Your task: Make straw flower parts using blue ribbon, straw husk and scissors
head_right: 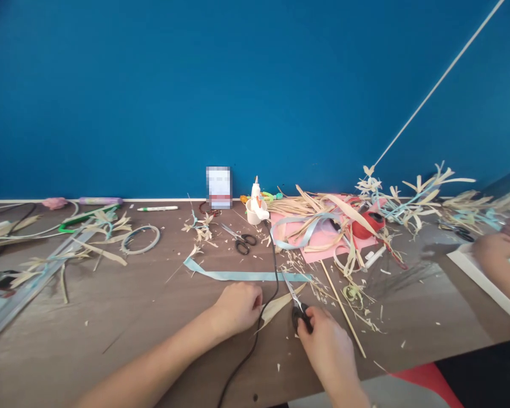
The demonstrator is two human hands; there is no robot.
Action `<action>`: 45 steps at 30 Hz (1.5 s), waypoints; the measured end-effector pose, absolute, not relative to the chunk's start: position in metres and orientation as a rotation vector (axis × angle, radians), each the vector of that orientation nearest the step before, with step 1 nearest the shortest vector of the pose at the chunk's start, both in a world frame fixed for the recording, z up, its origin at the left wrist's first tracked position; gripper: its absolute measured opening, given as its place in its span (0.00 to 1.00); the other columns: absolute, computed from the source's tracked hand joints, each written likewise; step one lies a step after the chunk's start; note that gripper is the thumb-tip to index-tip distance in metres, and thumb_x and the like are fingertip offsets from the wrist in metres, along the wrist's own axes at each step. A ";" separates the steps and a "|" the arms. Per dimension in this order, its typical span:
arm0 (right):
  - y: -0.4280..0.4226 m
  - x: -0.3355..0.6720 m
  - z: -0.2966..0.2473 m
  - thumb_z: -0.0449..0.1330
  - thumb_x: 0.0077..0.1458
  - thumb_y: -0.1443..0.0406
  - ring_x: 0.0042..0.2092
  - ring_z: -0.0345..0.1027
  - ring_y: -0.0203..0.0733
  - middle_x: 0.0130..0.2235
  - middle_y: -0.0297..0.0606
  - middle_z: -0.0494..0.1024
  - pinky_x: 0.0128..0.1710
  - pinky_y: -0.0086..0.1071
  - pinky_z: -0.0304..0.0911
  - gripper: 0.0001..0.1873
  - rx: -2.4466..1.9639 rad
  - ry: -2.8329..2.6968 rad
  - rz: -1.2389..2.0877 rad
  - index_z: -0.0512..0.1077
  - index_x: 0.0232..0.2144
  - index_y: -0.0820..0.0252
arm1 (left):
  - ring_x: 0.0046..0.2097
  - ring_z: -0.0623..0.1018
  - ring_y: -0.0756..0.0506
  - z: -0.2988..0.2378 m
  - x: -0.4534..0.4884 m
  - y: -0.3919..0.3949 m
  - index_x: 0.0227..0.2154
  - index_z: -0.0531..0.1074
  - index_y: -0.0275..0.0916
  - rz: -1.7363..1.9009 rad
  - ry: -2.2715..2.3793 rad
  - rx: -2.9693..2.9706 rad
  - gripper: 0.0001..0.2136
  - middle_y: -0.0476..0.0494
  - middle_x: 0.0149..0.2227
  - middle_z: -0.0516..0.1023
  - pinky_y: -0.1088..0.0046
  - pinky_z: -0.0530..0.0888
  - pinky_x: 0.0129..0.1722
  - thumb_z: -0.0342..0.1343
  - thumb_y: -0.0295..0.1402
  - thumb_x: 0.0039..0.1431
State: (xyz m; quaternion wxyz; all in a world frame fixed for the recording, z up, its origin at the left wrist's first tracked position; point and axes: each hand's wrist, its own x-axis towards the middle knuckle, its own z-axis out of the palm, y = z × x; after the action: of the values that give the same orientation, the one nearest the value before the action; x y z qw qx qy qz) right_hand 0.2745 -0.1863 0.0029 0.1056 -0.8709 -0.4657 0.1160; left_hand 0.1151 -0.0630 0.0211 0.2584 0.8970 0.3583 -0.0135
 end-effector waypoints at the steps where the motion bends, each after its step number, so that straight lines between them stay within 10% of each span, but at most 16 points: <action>1: -0.187 0.278 0.005 0.53 0.45 0.61 0.27 0.67 0.43 0.25 0.37 0.73 0.26 0.32 0.56 0.08 -2.529 -1.326 0.417 0.69 0.27 0.58 | 0.30 0.75 0.41 0.022 0.111 -0.061 0.24 0.72 0.39 -0.027 0.976 2.424 0.08 0.40 0.27 0.76 0.68 0.68 0.29 0.48 0.27 0.43; 17: -0.184 0.241 0.017 0.63 0.40 0.58 0.17 0.60 0.30 0.27 0.36 0.75 0.18 0.26 0.55 0.17 -1.384 -0.542 1.154 0.63 0.29 0.60 | 0.17 0.66 0.54 0.001 0.029 -0.050 0.36 0.67 0.34 0.450 1.058 1.359 0.13 0.53 0.22 0.67 0.79 0.60 0.17 0.51 0.30 0.44; 28: -0.164 0.192 0.023 0.60 0.39 0.49 0.16 0.49 0.26 0.23 0.32 0.69 0.14 0.23 0.45 0.23 -1.340 -0.822 1.408 0.60 0.27 0.59 | 0.15 0.54 0.59 0.020 0.055 -0.046 0.21 0.64 0.34 0.782 0.854 0.915 0.08 0.57 0.13 0.58 0.82 0.48 0.14 0.57 0.31 0.41; 45: -0.181 0.209 0.021 0.61 0.36 0.60 0.19 0.56 0.30 0.15 0.27 0.65 0.21 0.24 0.49 0.14 -1.749 -0.984 1.535 0.59 0.19 0.59 | 0.19 0.70 0.55 0.008 0.048 -0.044 0.26 0.66 0.32 0.836 0.800 0.714 0.14 0.49 0.20 0.72 0.82 0.68 0.19 0.62 0.34 0.38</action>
State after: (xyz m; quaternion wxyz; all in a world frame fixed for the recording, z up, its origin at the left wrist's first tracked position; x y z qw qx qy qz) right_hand 0.2090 -0.1805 0.0212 0.3024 -0.6598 -0.3713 0.5791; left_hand 0.0478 -0.0438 0.0077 0.7776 0.3302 0.3698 0.3867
